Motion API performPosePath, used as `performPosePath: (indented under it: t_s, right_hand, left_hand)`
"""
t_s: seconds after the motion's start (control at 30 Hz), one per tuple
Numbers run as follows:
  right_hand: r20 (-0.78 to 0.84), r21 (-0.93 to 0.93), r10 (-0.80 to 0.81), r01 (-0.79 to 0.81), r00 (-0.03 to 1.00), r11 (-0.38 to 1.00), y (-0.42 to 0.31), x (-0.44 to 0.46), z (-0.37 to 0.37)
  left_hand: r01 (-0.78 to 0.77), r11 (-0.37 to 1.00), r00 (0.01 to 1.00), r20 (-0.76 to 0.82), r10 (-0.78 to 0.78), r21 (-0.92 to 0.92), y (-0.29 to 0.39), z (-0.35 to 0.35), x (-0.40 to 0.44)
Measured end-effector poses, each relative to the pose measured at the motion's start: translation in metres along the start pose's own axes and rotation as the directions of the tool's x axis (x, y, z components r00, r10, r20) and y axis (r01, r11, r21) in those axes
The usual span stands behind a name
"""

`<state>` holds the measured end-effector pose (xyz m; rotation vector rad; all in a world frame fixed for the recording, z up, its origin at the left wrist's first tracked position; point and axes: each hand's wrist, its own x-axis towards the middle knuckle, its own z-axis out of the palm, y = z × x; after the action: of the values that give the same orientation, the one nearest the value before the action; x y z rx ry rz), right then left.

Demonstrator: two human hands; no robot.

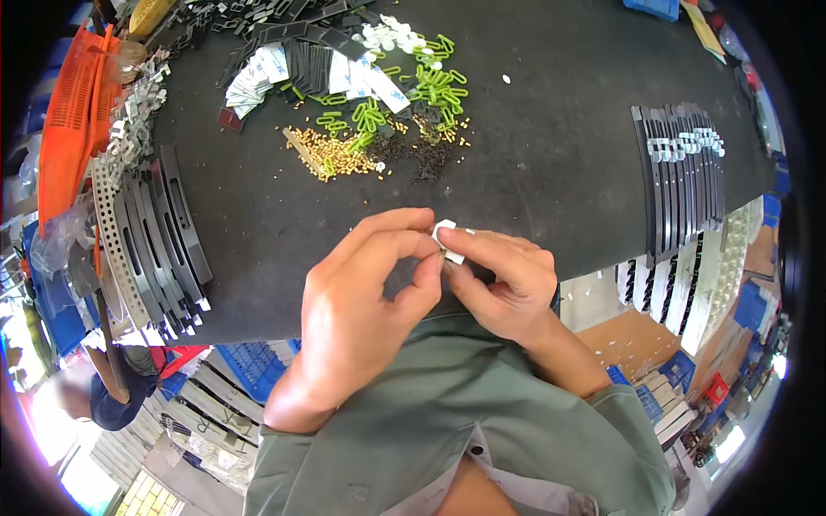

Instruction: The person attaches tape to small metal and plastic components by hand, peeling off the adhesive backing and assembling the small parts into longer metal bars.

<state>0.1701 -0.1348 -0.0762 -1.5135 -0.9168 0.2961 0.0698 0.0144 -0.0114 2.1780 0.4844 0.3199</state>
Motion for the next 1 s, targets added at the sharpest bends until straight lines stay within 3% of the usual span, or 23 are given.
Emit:
performPosePath:
  t_s: [0.17, 0.2, 0.23, 0.27, 0.3, 0.37, 0.5, 0.6, 0.63, 0.7, 0.77, 0.87, 0.93, 0.97, 1.0]
  right_hand:
    - [-0.030, 0.140, 0.124, -0.119, 0.992, 0.983, -0.007, -0.003, 0.006]
    - [-0.066, 0.285, 0.214, -0.187, 0.975, 0.940, -0.007, -0.006, 0.011]
    - [-0.084, 0.425, 0.304, -0.242, 0.949, 0.872, -0.009, -0.007, 0.016]
    - [-0.059, 0.618, 0.446, -0.318, 0.893, 0.719, -0.019, -0.003, 0.020]
    - [-0.057, 0.614, 0.434, -0.312, 0.899, 0.725, -0.022, -0.001, 0.022]
    - [0.081, 0.821, 0.615, -0.403, 0.784, 0.405, -0.025, 0.003, 0.026]
    - [0.162, 0.828, 0.657, -0.464, 0.736, 0.316, -0.033, 0.010, 0.031]
    - [0.133, 0.808, 0.656, -0.464, 0.743, 0.362, -0.033, 0.009, 0.034]
    - [0.108, 0.804, 0.673, -0.462, 0.732, 0.374, -0.033, 0.010, 0.035]
    - [0.153, 0.810, 0.619, -0.457, 0.770, 0.368, -0.026, 0.006, 0.032]
    - [0.105, 0.732, 0.646, -0.499, 0.756, 0.465, -0.026, 0.008, 0.030]
    - [0.142, 0.678, 0.639, -0.545, 0.756, 0.494, -0.027, 0.012, 0.028]
    - [0.182, 0.622, 0.653, -0.601, 0.735, 0.503, -0.031, 0.017, 0.029]
    - [0.200, 0.618, 0.639, -0.601, 0.743, 0.506, -0.026, 0.017, 0.028]
    - [0.138, 0.511, 0.599, -0.575, 0.789, 0.639, -0.020, 0.016, 0.028]
  left_hand:
    - [-0.052, 0.976, 0.988, -0.150, 0.019, -0.213, -0.013, 0.009, -0.011]
    - [-0.130, 0.976, 0.969, -0.229, 0.088, -0.174, -0.018, 0.016, -0.012]
    - [-0.141, 0.975, 0.966, -0.240, 0.097, -0.173, -0.024, 0.024, -0.012]
    - [-0.213, 0.971, 0.929, -0.330, 0.167, -0.109, -0.029, 0.031, -0.012]
    - [-0.276, 0.960, 0.880, -0.412, 0.236, -0.039, -0.034, 0.036, -0.012]
    - [-0.318, 0.947, 0.841, -0.446, 0.305, 0.048, -0.040, 0.041, -0.009]
    - [-0.280, 0.951, 0.786, -0.537, 0.304, 0.129, -0.040, 0.045, -0.011]
    - [-0.349, 0.925, 0.785, -0.491, 0.378, 0.152, -0.046, 0.040, -0.006]
    - [-0.355, 0.933, 0.810, -0.477, 0.341, 0.065, -0.045, 0.037, -0.007]
    - [-0.192, 0.912, 0.919, -0.392, 0.037, -0.363, -0.041, 0.042, -0.014]
    - [-0.249, 0.948, 0.919, -0.356, 0.168, -0.197, -0.045, 0.031, -0.009]
    - [-0.250, 0.933, 0.907, -0.400, 0.132, -0.260, -0.043, 0.029, -0.013]
    - [-0.084, 0.820, 0.962, -0.261, -0.083, -0.567, -0.044, 0.025, -0.019]
    - [-0.093, 0.825, 0.955, -0.283, -0.083, -0.557, -0.046, 0.023, -0.019]
    - [-0.136, 0.846, 0.967, -0.255, 0.000, -0.516, -0.050, 0.021, -0.019]
